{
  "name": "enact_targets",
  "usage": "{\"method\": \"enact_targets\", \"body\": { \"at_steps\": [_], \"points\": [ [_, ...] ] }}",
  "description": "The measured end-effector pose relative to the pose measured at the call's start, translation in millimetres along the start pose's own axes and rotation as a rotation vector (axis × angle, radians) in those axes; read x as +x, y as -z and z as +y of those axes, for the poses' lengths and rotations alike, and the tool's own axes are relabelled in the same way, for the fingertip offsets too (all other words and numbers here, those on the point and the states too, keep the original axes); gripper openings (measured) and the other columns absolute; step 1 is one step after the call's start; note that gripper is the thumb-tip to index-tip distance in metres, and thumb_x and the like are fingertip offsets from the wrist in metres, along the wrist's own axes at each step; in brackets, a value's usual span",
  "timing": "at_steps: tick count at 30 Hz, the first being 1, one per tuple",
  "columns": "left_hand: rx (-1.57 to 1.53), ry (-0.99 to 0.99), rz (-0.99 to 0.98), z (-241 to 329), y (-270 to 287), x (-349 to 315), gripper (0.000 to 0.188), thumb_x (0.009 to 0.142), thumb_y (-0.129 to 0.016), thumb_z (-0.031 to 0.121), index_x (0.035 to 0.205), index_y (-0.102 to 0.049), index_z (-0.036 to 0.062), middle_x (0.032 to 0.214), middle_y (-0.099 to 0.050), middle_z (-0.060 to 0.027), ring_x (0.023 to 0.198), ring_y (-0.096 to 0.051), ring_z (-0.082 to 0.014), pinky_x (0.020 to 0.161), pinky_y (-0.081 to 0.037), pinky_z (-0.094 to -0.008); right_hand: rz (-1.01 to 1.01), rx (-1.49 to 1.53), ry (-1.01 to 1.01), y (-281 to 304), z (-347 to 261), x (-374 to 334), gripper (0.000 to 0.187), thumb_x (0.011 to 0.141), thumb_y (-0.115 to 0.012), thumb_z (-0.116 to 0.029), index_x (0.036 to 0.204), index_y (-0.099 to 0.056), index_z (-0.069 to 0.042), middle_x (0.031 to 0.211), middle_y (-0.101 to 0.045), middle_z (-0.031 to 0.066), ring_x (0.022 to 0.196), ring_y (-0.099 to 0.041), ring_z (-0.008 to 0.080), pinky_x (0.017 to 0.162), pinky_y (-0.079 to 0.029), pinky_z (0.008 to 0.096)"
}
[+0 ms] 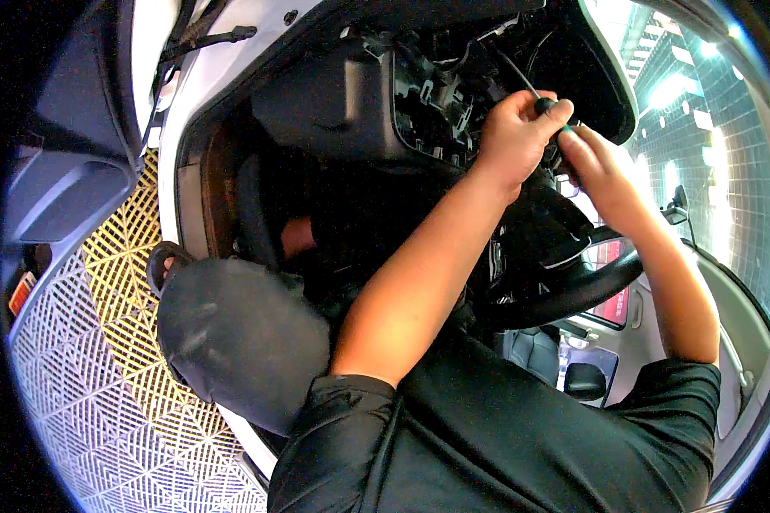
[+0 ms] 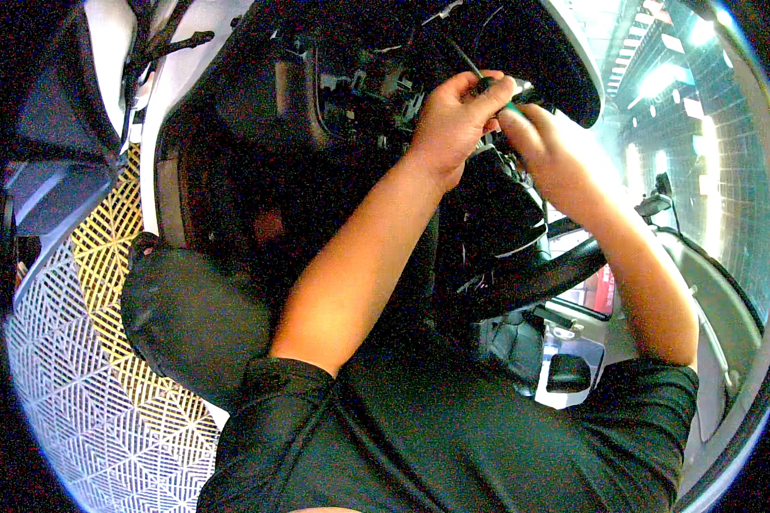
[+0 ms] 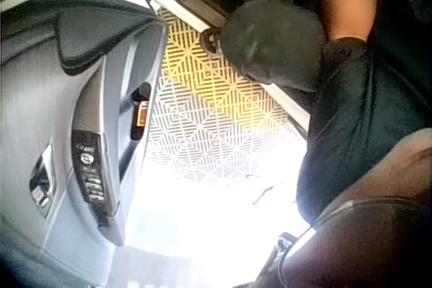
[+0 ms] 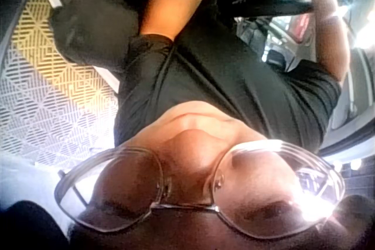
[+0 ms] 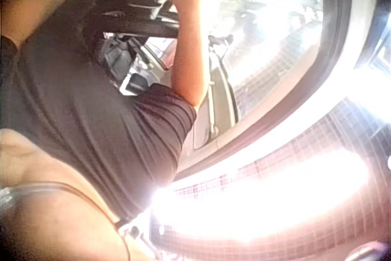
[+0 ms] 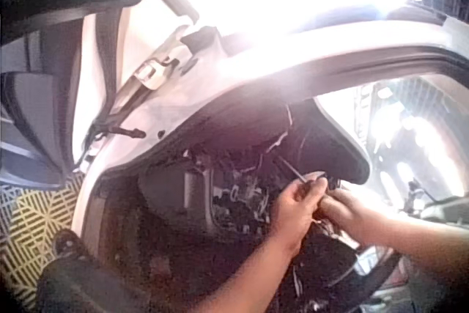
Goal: The person uses a screwdriver to remove screws from the steering column and dashboard area of a car, detaching plastic trim pieces by hand.
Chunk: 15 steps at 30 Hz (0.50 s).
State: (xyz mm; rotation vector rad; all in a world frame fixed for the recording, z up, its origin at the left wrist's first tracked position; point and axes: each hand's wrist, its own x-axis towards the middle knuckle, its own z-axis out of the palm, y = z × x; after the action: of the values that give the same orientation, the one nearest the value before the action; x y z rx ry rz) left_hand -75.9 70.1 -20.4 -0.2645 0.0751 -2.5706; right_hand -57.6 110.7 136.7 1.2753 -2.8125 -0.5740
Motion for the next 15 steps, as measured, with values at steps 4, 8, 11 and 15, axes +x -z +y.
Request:
{"method": "enact_targets", "body": {
  "at_steps": [4,8,11,15],
  "points": [
    [-0.265,0.126,-0.081,12,-4,-3,0.03,0.101,-0.059,0.034,0.114,-0.066,0.0071,0.099,-0.07,-0.0006,0.088,-0.065,-0.0122,0.084,-0.049,-0.0297,-0.34,1.069,-0.569,20,-12,1,0.045,0.1,-0.049,-0.057,0.1,-0.059,-0.013,0.072,-0.056,0.0018,0.045,-0.04,0.0074,0.042,-0.029,0.0227],
    [0.071,0.026,0.006,8,-7,5,0.033,0.087,-0.079,0.038,0.098,-0.068,0.0083,0.084,-0.068,0.001,0.075,-0.06,-0.008,0.067,-0.048,-0.0262,-0.118,0.416,-0.292,26,-20,-12,0.055,0.094,-0.064,-0.052,0.126,-0.056,-0.008,0.092,-0.064,0.005,0.06,-0.054,0.0087,0.049,-0.04,0.0222],
    [0.391,-0.055,0.225,-4,-8,18,0.047,0.077,-0.085,0.047,0.089,-0.061,0.0089,0.079,-0.063,-0.0012,0.068,-0.058,-0.0116,0.06,-0.046,-0.0281,0.184,-0.084,0.246,16,-29,-25,0.047,0.083,-0.081,-0.022,0.122,-0.061,-0.007,0.109,-0.065,0.0102,0.079,-0.063,0.018,0.067,-0.052,0.0297],
    [0.198,0.036,0.128,-3,-5,27,0.04,0.092,-0.071,0.045,0.101,-0.058,0.0084,0.087,-0.065,-0.0034,0.076,-0.061,-0.0134,0.068,-0.048,-0.0286,0.228,-0.2,0.268,8,-32,-28,0.033,0.088,-0.074,-0.017,0.119,-0.063,-0.009,0.098,-0.068,0.011,0.074,-0.065,0.0227,0.069,-0.055,0.0324]
  ]
}}
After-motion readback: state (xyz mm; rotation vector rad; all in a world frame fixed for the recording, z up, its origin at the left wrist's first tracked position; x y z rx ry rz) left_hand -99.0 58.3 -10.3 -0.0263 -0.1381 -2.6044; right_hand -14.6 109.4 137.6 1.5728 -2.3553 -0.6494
